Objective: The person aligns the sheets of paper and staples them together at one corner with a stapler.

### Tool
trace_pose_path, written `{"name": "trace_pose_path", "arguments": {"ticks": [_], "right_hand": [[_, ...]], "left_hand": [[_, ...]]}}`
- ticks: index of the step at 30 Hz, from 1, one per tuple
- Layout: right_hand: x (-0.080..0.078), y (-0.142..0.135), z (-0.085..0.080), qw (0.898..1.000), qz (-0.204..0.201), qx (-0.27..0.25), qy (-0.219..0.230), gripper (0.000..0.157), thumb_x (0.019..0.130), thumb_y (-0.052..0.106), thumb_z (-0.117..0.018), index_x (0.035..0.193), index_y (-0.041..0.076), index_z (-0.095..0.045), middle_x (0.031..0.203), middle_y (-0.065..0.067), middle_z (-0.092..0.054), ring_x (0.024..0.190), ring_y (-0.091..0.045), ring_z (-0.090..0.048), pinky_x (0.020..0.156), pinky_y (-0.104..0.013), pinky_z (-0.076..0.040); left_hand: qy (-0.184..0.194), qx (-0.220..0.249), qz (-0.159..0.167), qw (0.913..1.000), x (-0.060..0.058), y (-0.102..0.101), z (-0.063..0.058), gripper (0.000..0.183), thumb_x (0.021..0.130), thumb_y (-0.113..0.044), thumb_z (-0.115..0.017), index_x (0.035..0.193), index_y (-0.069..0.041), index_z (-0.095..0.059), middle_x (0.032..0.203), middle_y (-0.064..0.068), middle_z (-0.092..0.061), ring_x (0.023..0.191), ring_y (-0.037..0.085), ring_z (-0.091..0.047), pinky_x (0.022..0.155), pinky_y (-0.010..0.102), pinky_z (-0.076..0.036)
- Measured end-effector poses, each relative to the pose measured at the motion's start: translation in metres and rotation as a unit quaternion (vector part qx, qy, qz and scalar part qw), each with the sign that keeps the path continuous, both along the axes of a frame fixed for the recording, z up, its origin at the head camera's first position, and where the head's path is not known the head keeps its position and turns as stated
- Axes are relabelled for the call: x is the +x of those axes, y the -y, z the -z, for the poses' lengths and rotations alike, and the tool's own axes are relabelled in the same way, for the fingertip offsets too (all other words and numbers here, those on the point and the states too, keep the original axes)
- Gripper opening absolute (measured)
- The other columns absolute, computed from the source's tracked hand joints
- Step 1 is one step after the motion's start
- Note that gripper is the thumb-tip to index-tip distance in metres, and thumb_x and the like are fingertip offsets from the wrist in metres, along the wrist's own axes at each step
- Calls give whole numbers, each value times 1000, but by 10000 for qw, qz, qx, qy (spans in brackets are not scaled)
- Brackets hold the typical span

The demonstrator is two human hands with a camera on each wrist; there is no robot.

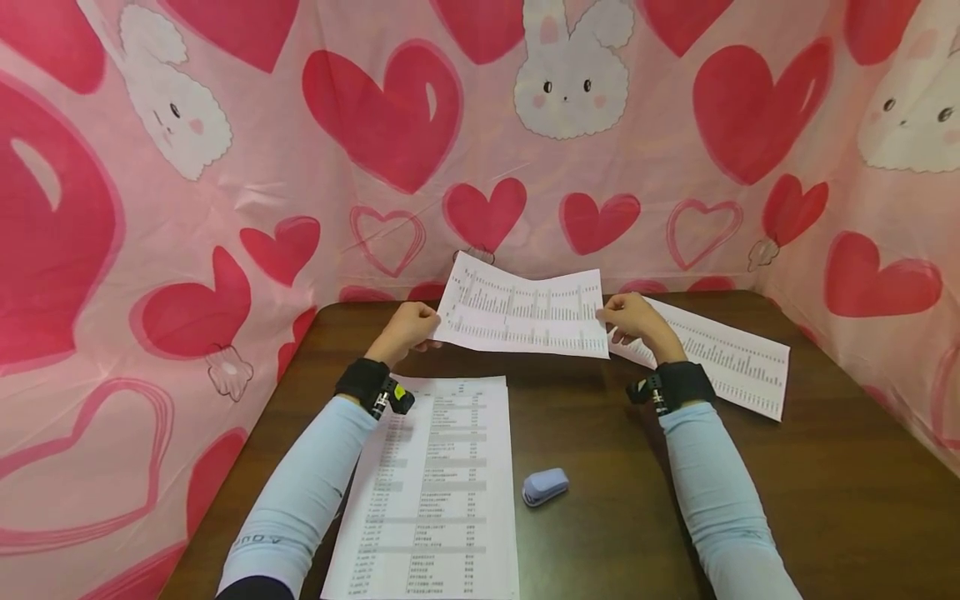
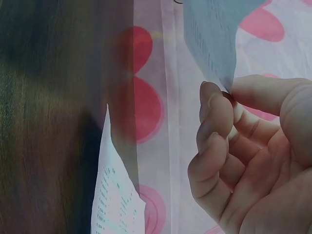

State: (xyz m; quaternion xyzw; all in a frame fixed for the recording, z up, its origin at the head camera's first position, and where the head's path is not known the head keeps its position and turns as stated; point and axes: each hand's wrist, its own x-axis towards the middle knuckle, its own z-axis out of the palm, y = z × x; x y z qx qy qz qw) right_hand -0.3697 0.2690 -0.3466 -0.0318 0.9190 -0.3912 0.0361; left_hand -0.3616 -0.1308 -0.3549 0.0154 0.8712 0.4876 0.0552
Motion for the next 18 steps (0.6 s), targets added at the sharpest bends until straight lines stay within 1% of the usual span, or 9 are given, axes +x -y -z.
{"name": "trace_pose_path", "arguments": {"ticks": [3, 6, 9, 11, 14, 18], "right_hand": [[-1, 0, 0, 9998, -38, -205, -1, 28, 97, 25, -58, 98, -3, -59, 86, -16, -62, 59, -21, -62, 56, -29, -54], [-1, 0, 0, 9989, 21, -465, -15, 29, 96, 25, -58, 97, -3, -59, 86, -18, -61, 58, -22, -62, 54, -30, -53], [-1, -1, -1, 9984, 53, -566, -30, 30, 96, 27, -59, 98, -3, -59, 88, -18, -60, 60, -23, -62, 55, -30, -52], [0, -1, -1, 9980, 84, -628, -1, 31, 96, 28, -59, 99, -3, -59, 89, -18, -60, 61, -24, -62, 56, -31, -53], [0, -1, -2, 9974, 69, -712, 31, 34, 96, 30, -59, 103, -3, -58, 91, -18, -59, 61, -23, -62, 59, -32, -54], [0, -2, -1, 9959, 88, -897, 63, 36, 97, 31, -58, 106, -4, -59, 90, -16, -60, 58, -18, -60, 61, -32, -55]], "left_hand": [[35, 128, 24, 9999, 1, 1, -3, 31, 99, -19, -49, 121, 2, -56, 118, 20, -62, 95, 37, -70, 56, 24, -47], [-21, 175, 32, 9998, 2, 2, -7, 30, 99, -19, -50, 120, 2, -57, 116, 20, -62, 86, 34, -70, 57, 26, -47], [-64, 175, 36, 9998, 3, 3, -10, 31, 99, -19, -50, 120, 2, -57, 115, 20, -62, 80, 30, -69, 60, 29, -48], [-13, 183, 52, 9998, 3, 4, -12, 32, 99, -20, -50, 122, 1, -56, 115, 19, -61, 79, 27, -68, 64, 31, -50], [64, 271, 47, 9996, 4, 6, -13, 32, 99, -20, -50, 123, 0, -56, 115, 19, -61, 78, 26, -66, 70, 35, -52], [13, 359, 66, 9993, 4, 8, -14, 32, 99, -20, -50, 123, 1, -56, 113, 19, -62, 81, 29, -66, 74, 39, -52]]}}
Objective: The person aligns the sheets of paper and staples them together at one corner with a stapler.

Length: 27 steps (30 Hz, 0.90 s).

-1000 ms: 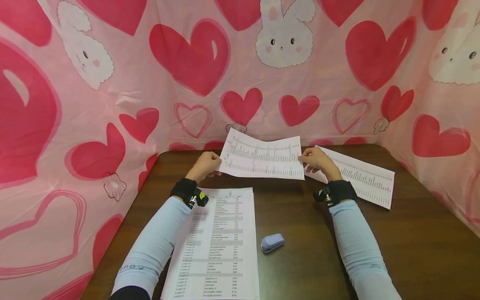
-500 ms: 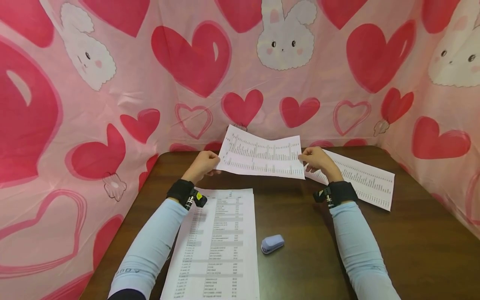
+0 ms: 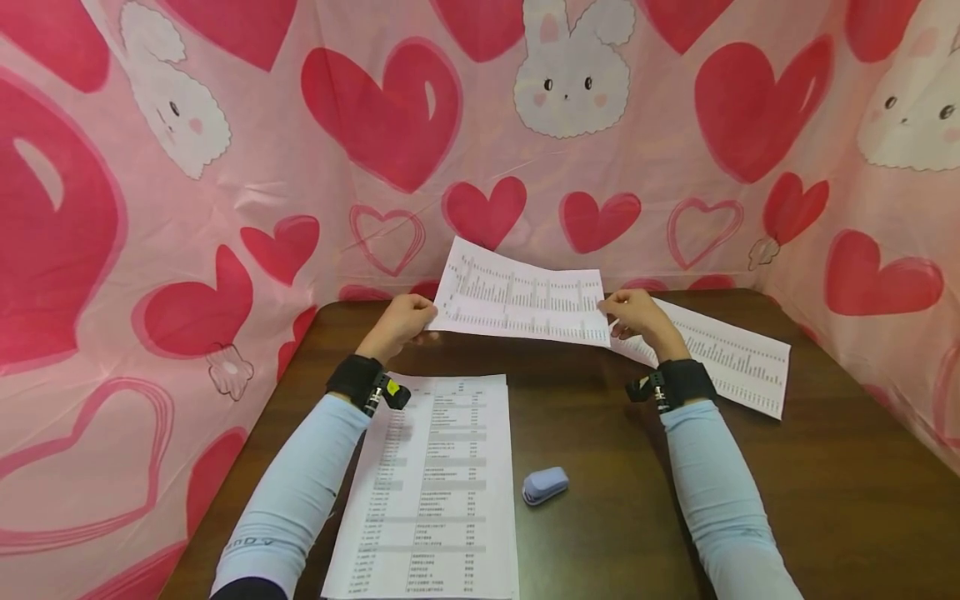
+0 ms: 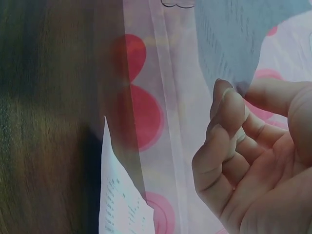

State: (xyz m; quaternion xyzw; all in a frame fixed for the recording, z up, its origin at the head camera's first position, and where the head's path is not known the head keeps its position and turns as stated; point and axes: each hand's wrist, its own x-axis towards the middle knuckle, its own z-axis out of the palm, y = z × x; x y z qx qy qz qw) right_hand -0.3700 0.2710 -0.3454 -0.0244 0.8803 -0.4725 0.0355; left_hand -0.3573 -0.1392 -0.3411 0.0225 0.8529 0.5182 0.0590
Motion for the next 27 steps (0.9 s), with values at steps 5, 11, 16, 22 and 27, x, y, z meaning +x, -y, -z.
{"name": "trace_pose_path", "arguments": {"ticks": [5, 11, 16, 22, 27], "right_hand": [[-2, -1, 2, 9990, 75, -426, 144, 36, 98, 30, -56, 111, -3, -58, 91, -18, -61, 55, -14, -59, 63, -32, -56], [-4, 0, 4, 9955, 261, -857, 316, 38, 98, 31, -55, 120, -1, -53, 95, -18, -58, 56, -13, -59, 63, -32, -55], [-5, 3, 4, 9936, 456, -1006, 218, 39, 98, 31, -54, 124, 1, -50, 93, -10, -54, 58, -12, -57, 60, -28, -54], [-6, 6, 2, 9929, 447, -1089, 173, 44, 98, 32, -56, 127, 1, -47, 89, -6, -54, 56, -12, -56, 58, -25, -52], [-2, 9, -3, 9912, 412, -1224, 275, 43, 97, 31, -57, 126, 1, -47, 85, -3, -53, 54, -11, -55, 57, -25, -52]], "left_hand": [[-95, 73, 41, 9999, 0, 3, 0, 32, 100, -21, -50, 122, 2, -56, 113, 20, -63, 83, 30, -66, 77, 42, -52], [-8, 118, 48, 9999, 0, 7, 2, 35, 100, -22, -50, 125, 2, -55, 116, 20, -61, 75, 19, -65, 70, 34, -51], [0, 125, 80, 9999, 3, 11, 2, 35, 100, -21, -51, 126, 2, -56, 116, 20, -61, 80, 26, -65, 63, 28, -48], [-27, 37, 188, 9998, 5, 17, 3, 34, 100, -20, -51, 124, 3, -57, 113, 19, -61, 69, 15, -62, 62, 26, -48], [48, 1, 238, 9997, 4, 21, 4, 33, 100, -20, -51, 123, 2, -59, 107, 18, -63, 67, 16, -61, 62, 28, -48]]}}
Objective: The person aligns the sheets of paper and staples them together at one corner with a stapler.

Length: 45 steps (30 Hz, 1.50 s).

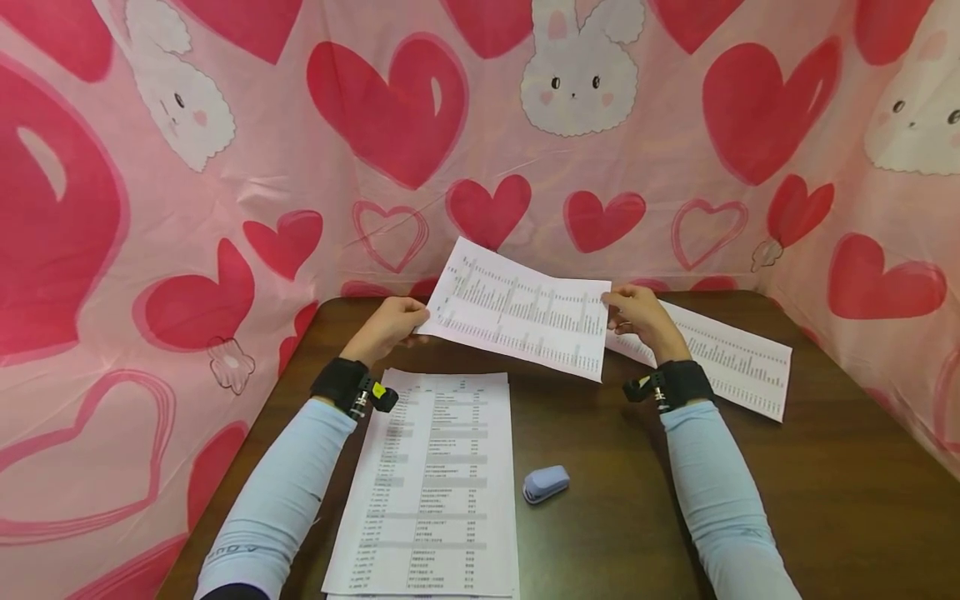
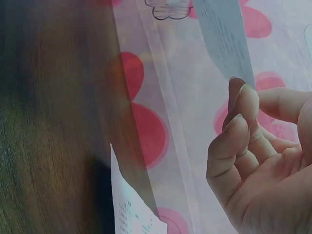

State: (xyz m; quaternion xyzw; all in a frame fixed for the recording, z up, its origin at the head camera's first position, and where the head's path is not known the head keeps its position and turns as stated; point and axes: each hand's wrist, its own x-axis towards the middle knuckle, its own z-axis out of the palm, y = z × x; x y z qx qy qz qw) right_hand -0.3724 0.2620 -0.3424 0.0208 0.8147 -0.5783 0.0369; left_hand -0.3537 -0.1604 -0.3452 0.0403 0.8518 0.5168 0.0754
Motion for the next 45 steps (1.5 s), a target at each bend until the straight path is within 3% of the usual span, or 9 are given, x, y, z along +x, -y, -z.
{"name": "trace_pose_path", "arguments": {"ticks": [8, 14, 19, 28, 33, 38, 45], "right_hand": [[0, 1, 10, 9994, 48, -332, -68, 22, 98, 29, -56, 98, 8, -50, 66, 5, -53, 51, -11, -54, 53, -25, -50], [0, 2, 12, 9996, -64, -248, -94, 28, 99, 27, -54, 111, 1, -55, 66, 5, -58, 55, -11, -55, 55, -25, -51], [2, 5, 7, 9995, -270, -58, -163, 33, 99, 27, -56, 116, -1, -57, 70, 5, -61, 57, -14, -58, 56, -25, -52], [5, 15, 5, 9975, -678, -143, -105, 38, 99, 25, -56, 121, -6, -56, 71, 4, -66, 51, -14, -57, 56, -29, -53], [7, 20, 4, 9961, -842, -233, -148, 39, 99, 24, -56, 120, -8, -56, 71, 3, -66, 49, -13, -57, 55, -30, -51], [8, 23, 2, 9949, -978, -169, -206, 36, 99, 24, -57, 117, -7, -58, 72, 3, -66, 50, -12, -57, 58, -32, -54], [7, 25, -4, 9899, -1232, -656, -255, 17, 99, 23, -57, 98, 9, -67, 74, 2, -69, 49, -10, -56, 57, -32, -53]], "left_hand": [[63, -9, 123, 9999, 3, 5, -2, 30, 100, -20, -52, 119, 2, -61, 99, 14, -65, 70, 19, -62, 62, 28, -47], [-43, -139, 250, 9996, 8, 15, -5, 30, 100, -22, -53, 115, 1, -64, 99, 13, -65, 78, 26, -63, 66, 29, -48], [31, -44, 192, 9998, 9, 25, -8, 31, 100, -24, -54, 118, -1, -63, 109, 16, -64, 83, 32, -64, 71, 33, -51], [79, 122, 210, 9997, 10, 43, -4, 32, 100, -23, -51, 116, 2, -62, 105, 14, -64, 83, 33, -63, 63, 29, -51], [-3, 40, 97, 9999, 8, 48, -6, 32, 100, -24, -53, 116, 1, -64, 98, 11, -66, 73, 28, -61, 60, 27, -48], [-72, -128, 79, 9999, 8, 54, -9, 32, 100, -25, -52, 119, 0, -62, 102, 14, -66, 68, 26, -59, 60, 29, -48], [67, 219, -4, 9997, 10, 60, -16, 35, 101, -30, -53, 125, -5, -59, 110, 14, -62, 75, 25, -59, 62, 25, -48]]}}
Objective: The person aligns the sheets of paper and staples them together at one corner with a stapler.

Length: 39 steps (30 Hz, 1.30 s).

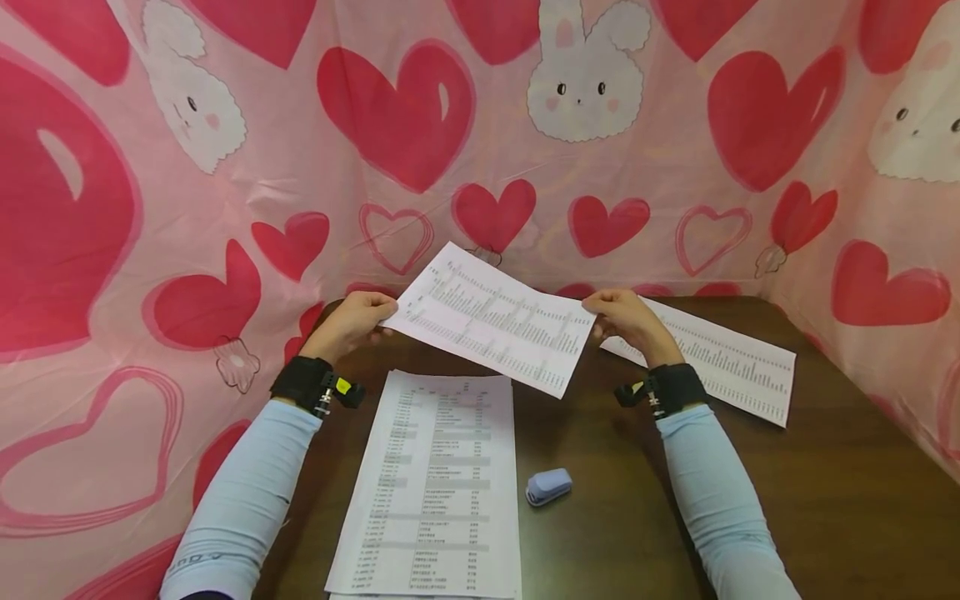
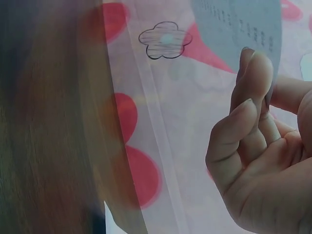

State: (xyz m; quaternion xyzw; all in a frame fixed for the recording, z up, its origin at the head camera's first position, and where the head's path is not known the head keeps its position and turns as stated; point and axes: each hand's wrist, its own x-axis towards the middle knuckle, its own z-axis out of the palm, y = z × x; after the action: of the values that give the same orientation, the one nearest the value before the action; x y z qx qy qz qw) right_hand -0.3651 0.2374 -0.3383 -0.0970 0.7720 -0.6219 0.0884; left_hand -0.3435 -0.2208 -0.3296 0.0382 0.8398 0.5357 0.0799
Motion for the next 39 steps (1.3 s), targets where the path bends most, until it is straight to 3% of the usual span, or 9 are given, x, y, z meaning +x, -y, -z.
{"name": "trace_pose_path", "arguments": {"ticks": [5, 14, 18, 22, 28, 33, 39], "right_hand": [[-1, 0, -2, 9991, -171, -351, 155, 16, 100, 22, -57, 90, 16, -69, 77, 2, -71, 48, -10, -57, 54, -29, -51], [-4, 6, -9, 9988, -303, -363, 160, 15, 100, 21, -57, 95, 14, -69, 78, 0, -72, 48, -11, -58, 51, -26, -48], [-2, 12, -5, 9988, -415, -12, 250, 21, 99, 23, -57, 109, 5, -64, 80, -1, -72, 51, -14, -59, 51, -26, -47], [-4, 20, 6, 9977, -465, 447, 199, 33, 98, 27, -59, 118, 0, -60, 84, -2, -71, 58, -18, -63, 50, -26, -43], [-5, 32, 6, 9934, -579, 990, -12, 32, 95, 30, -63, 115, 5, -67, 91, -4, -71, 76, -24, -69, 65, -36, -57], [0, 44, -4, 9870, -777, 1344, -411, 31, 94, 28, -65, 114, 5, -69, 96, -7, -70, 79, -25, -68, 69, -32, -58], [7, 54, -15, 9801, -865, 1709, -520, 29, 92, 27, -68, 109, 4, -70, 95, -9, -71, 77, -27, -68, 68, -32, -57]], "left_hand": [[-8, 156, -81, 9998, 1, 3, -3, 35, 101, -29, -53, 127, -7, -60, 114, 14, -61, 73, 21, -57, 63, 25, -49], [-45, 203, -153, 9997, 0, 10, -2, 39, 100, -30, -54, 130, -6, -59, 117, 15, -61, 75, 24, -59, 67, 26, -51], [-27, 199, -107, 9997, 3, 14, 0, 40, 100, -29, -54, 132, -5, -57, 121, 17, -59, 74, 24, -60, 64, 24, -50], [-156, 93, -9, 9998, 6, 20, 2, 38, 100, -29, -55, 127, -3, -58, 113, 14, -62, 74, 25, -59, 60, 22, -48], [-349, 104, 186, 9992, 10, 23, -2, 36, 100, -29, -55, 123, -2, -60, 100, 7, -65, 70, 23, -58, 59, 23, -48], [-359, 239, 312, 9986, 12, 19, -5, 36, 100, -26, -55, 124, 1, -60, 96, 5, -67, 67, 21, -58, 56, 23, -46], [-431, -5, 410, 9982, 16, 15, -6, 36, 99, -26, -56, 125, -1, -61, 103, 8, -68, 71, 25, -60, 57, 23, -48]]}}
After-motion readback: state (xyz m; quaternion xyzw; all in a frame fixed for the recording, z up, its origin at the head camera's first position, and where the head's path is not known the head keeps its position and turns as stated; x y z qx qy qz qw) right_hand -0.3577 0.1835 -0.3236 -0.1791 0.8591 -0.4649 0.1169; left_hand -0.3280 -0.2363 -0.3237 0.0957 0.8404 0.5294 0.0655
